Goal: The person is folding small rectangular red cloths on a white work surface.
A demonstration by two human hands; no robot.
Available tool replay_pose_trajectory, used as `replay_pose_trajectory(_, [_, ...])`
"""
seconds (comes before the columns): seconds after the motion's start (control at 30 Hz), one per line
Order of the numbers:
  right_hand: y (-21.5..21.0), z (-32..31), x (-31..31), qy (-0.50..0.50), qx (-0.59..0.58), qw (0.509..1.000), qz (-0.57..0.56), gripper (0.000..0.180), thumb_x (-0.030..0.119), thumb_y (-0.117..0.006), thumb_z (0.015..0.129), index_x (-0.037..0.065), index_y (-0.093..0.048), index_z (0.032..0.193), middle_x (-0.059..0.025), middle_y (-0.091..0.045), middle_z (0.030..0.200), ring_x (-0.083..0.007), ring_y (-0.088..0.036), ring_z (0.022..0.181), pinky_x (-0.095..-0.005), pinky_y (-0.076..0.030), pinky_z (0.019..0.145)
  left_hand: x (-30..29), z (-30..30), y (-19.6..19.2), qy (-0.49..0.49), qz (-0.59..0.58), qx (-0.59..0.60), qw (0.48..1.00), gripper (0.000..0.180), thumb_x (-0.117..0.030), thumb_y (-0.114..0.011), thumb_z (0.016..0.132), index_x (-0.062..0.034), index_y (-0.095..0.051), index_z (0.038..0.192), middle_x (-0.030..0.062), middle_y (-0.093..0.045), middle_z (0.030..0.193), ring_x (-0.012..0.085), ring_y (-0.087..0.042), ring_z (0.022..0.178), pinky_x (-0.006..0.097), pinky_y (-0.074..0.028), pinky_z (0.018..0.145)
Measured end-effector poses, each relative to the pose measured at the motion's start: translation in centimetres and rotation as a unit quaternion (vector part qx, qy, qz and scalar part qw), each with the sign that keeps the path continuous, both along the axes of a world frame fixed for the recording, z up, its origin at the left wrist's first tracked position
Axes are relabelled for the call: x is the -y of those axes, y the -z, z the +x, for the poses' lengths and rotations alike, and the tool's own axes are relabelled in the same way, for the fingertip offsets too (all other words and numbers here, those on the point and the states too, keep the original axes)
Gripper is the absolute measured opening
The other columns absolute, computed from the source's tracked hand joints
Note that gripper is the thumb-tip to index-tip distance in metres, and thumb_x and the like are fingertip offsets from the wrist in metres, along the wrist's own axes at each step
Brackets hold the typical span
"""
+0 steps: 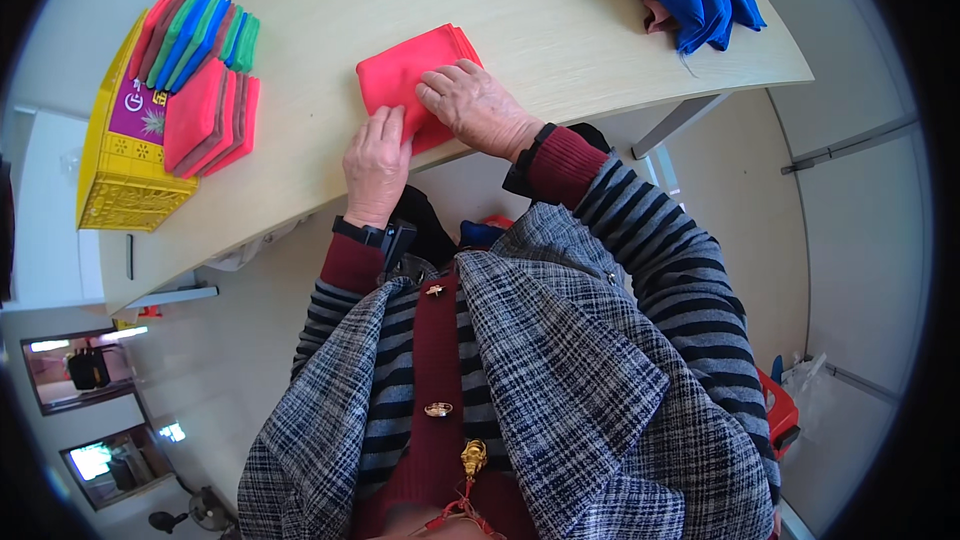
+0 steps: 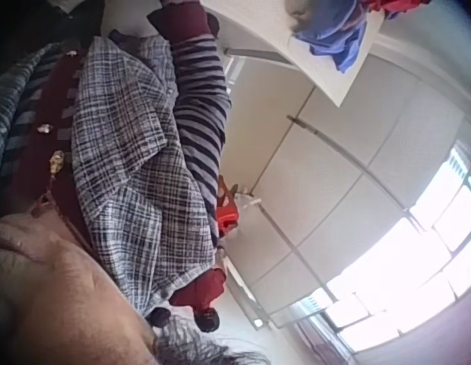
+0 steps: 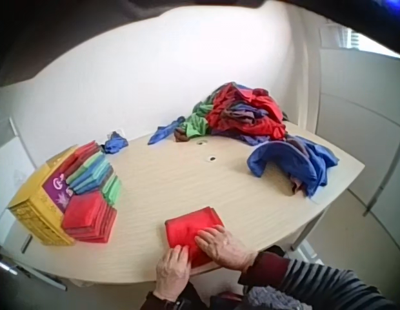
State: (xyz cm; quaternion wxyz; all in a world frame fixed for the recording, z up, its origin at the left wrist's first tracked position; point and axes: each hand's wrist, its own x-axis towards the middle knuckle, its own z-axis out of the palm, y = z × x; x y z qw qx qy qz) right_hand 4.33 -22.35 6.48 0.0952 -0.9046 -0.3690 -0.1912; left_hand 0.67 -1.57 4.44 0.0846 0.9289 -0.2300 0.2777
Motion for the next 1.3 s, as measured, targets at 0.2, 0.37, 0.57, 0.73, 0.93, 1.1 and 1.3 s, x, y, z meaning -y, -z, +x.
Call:
replay_pose_trajectory(0.2, [0.6,-0.9,-0.2,0.003,0.002,1.000,0.006,0.043,0.010,-0.061,0.085,0.001,-0.061,0.127,-0.0158,-0.062,0.132,-0.0297,-0.058,0.124,-0.0416,-0.044,0.108,-0.4,0.4,1.5,0.005,0.021,0.007,1.000,0.040,-0.010,-0.073,0.081,-0.0045,-0.065,0.120,0.0124,-0.065,0.118,0.0287,-0.065,0.108,0.039,-0.055,0.091])
replay_pose_trajectory(0.37, [0.6,-0.9,-1.0,-0.008,-0.004,1.000,0.002,0.043,0.011,-0.060,0.086,0.001,-0.062,0.127,-0.0155,-0.063,0.132,-0.0301,-0.058,0.125,-0.0418,-0.045,0.107,-0.3,-0.2,1.3,0.015,0.030,-0.002,0.999,0.035,-0.009,-0.064,0.087,-0.0025,-0.065,0.122,0.0133,-0.064,0.120,0.0294,-0.064,0.113,0.038,-0.055,0.091])
replay_pose_trajectory(0.57, [1.8,-1.7,-0.3,-0.027,0.023,0.999,0.013,0.043,0.013,-0.062,0.083,0.000,-0.063,0.124,-0.0150,-0.064,0.131,-0.0309,-0.058,0.125,-0.0421,-0.047,0.105,-0.6,-0.5,1.8,0.016,0.040,-0.004,0.999,0.037,-0.007,-0.060,0.089,-0.0014,-0.063,0.125,0.0139,-0.063,0.126,0.0297,-0.063,0.118,0.039,-0.055,0.091])
replay_pose_trajectory(0.73, [1.6,-2.8,0.8,-0.038,-0.005,0.998,0.041,0.041,0.015,-0.065,0.084,0.000,-0.064,0.122,-0.0157,-0.064,0.130,-0.0317,-0.059,0.125,-0.0419,-0.047,0.104,-1.0,-1.2,1.9,0.023,0.032,-0.012,0.999,0.042,-0.007,-0.059,0.089,-0.0013,-0.061,0.131,0.0159,-0.060,0.134,0.0311,-0.059,0.126,0.040,-0.053,0.096])
replay_pose_trajectory(0.93, [-3.8,-1.9,-1.4,0.026,-0.263,0.965,0.006,0.041,0.023,-0.066,0.090,-0.001,-0.062,0.124,-0.0167,-0.063,0.130,-0.0337,-0.056,0.127,-0.0439,-0.045,0.107,-1.3,-1.7,0.6,0.038,0.072,-0.044,0.996,0.045,-0.011,-0.061,0.090,-0.0007,-0.060,0.134,0.0169,-0.058,0.138,0.0331,-0.055,0.130,0.047,-0.046,0.105])
replay_pose_trajectory(1.1, [2.7,0.4,-3.6,0.122,-0.083,0.983,0.111,0.058,0.038,-0.060,0.097,0.000,-0.052,0.140,-0.0201,-0.051,0.146,-0.0376,-0.043,0.140,-0.0486,-0.034,0.116,-0.6,-1.7,-1.1,0.059,0.068,-0.051,0.995,0.042,-0.015,-0.063,0.092,-0.0003,-0.060,0.131,0.0169,-0.059,0.136,0.0326,-0.058,0.125,0.050,-0.045,0.106])
replay_pose_trajectory(1.3, [3.4,0.5,-3.6,0.176,-0.111,0.977,0.049,0.072,0.050,-0.048,0.101,0.002,-0.039,0.152,-0.0215,-0.034,0.159,-0.0394,-0.026,0.151,-0.0508,-0.020,0.123,-3.9,4.6,-2.7,0.043,-0.079,-0.157,0.984,0.031,-0.012,-0.060,0.096,-0.0045,-0.063,0.125,0.0180,-0.063,0.124,0.0343,-0.067,0.098,0.043,-0.050,0.095])
